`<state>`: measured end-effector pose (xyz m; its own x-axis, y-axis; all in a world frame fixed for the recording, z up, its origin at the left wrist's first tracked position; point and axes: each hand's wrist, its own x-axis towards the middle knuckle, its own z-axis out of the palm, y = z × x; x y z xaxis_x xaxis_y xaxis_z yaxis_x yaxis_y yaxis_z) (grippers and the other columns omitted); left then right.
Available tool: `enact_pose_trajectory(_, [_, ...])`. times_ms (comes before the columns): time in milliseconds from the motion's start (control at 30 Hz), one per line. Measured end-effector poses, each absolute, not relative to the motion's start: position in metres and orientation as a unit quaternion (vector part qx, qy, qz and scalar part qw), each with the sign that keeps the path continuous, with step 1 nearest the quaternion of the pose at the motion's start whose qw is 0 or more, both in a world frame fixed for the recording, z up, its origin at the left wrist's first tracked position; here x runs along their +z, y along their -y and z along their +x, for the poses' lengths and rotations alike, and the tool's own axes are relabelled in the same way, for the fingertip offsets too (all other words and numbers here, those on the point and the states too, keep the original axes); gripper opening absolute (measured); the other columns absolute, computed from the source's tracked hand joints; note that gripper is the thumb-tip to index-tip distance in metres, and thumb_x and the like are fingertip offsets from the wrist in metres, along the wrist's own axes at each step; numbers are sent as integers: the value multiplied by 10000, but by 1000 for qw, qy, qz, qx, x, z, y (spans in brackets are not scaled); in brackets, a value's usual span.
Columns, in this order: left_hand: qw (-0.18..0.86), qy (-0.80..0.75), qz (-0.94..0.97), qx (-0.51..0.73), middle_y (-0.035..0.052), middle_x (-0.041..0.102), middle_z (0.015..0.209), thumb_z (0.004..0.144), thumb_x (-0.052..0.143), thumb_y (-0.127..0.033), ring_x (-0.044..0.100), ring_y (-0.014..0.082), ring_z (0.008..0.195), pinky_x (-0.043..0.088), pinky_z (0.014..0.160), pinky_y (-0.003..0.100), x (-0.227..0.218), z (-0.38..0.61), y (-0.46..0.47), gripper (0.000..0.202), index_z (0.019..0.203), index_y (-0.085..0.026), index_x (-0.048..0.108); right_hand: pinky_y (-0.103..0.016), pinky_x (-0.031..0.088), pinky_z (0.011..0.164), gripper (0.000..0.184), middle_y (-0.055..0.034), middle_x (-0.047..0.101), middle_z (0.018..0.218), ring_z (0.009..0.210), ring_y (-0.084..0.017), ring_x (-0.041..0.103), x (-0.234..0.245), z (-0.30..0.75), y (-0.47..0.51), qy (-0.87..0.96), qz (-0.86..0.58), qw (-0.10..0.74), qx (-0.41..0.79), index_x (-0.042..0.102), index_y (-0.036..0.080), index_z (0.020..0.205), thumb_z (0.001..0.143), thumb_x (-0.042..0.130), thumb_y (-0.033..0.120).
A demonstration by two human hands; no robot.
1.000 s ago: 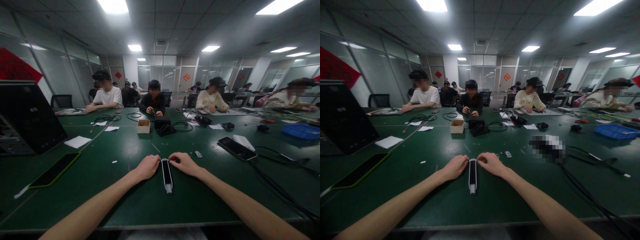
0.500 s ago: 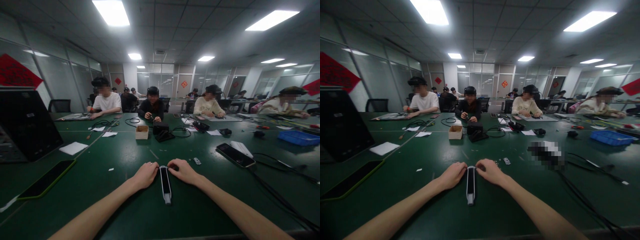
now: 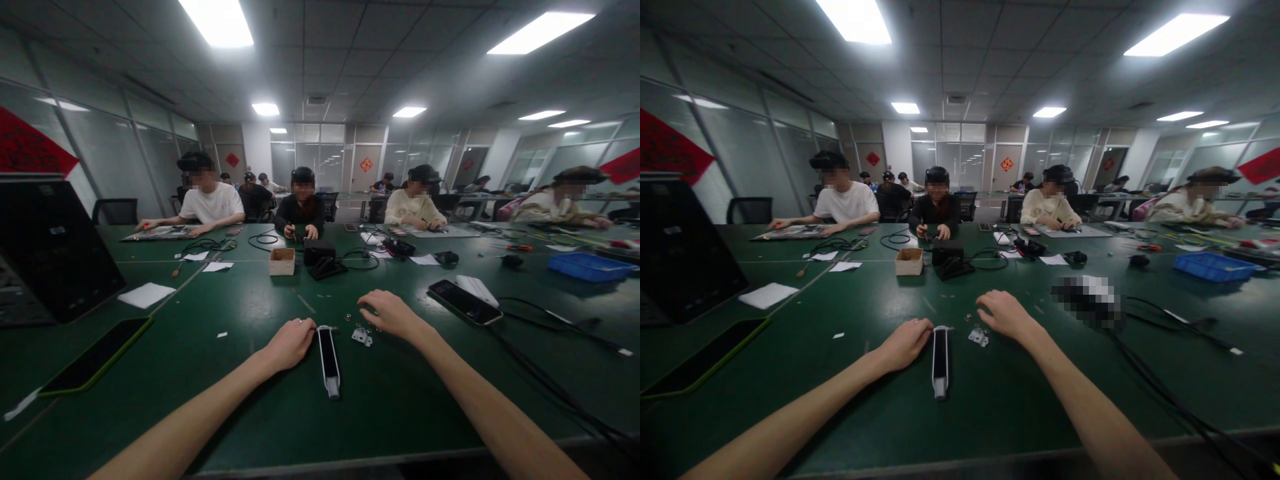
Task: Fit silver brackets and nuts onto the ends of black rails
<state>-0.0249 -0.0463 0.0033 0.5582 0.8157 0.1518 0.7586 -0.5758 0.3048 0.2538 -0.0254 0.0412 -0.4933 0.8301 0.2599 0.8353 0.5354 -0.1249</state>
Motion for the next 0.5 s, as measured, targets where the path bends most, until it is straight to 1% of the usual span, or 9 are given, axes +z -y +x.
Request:
enact_pose_trajectory(133, [105, -444, 879, 139, 72, 622, 946, 964, 353, -230, 591, 204, 857, 470, 762, 323, 5, -25, 47, 207, 1025, -174, 543, -354, 434, 828, 202, -102, 666, 967, 923, -243, 596, 40, 276, 16, 849, -518, 109, 6, 683, 188, 956, 834, 523, 200])
enact_pose_trajectory(300, [103, -445, 879, 136, 83, 622, 963, 944, 368, -204, 588, 215, 887, 472, 776, 332, 10, -24, 49, 193, 1015, -173, 545, -281, 450, 683, 151, -45, 687, 856, 788, -202, 631, 38, 285, 15, 838, -537, 64, 68, 707, 233, 856, 785, 576, 213])
enact_pose_trajectory(400, [104, -444, 880, 135, 79, 618, 957, 946, 373, -215, 588, 211, 880, 474, 770, 327, 8, -25, 48, 188, 1017, -173, 542, -245, 435, 595, 101, -31, 689, 818, 726, -181, 639, 37, 284, 17, 823, -555, 44, 114, 706, 229, 805, 743, 627, 236])
enact_pose_trajectory(500, [101, -440, 881, 141, 74, 615, 955, 941, 384, -209, 587, 208, 877, 467, 775, 324, 3, -26, 46, 178, 1028, -177, 535, -236, 430, 576, 91, -39, 687, 813, 725, -178, 644, 35, 282, 19, 806, -573, 31, 147, 696, 211, 784, 725, 627, 201])
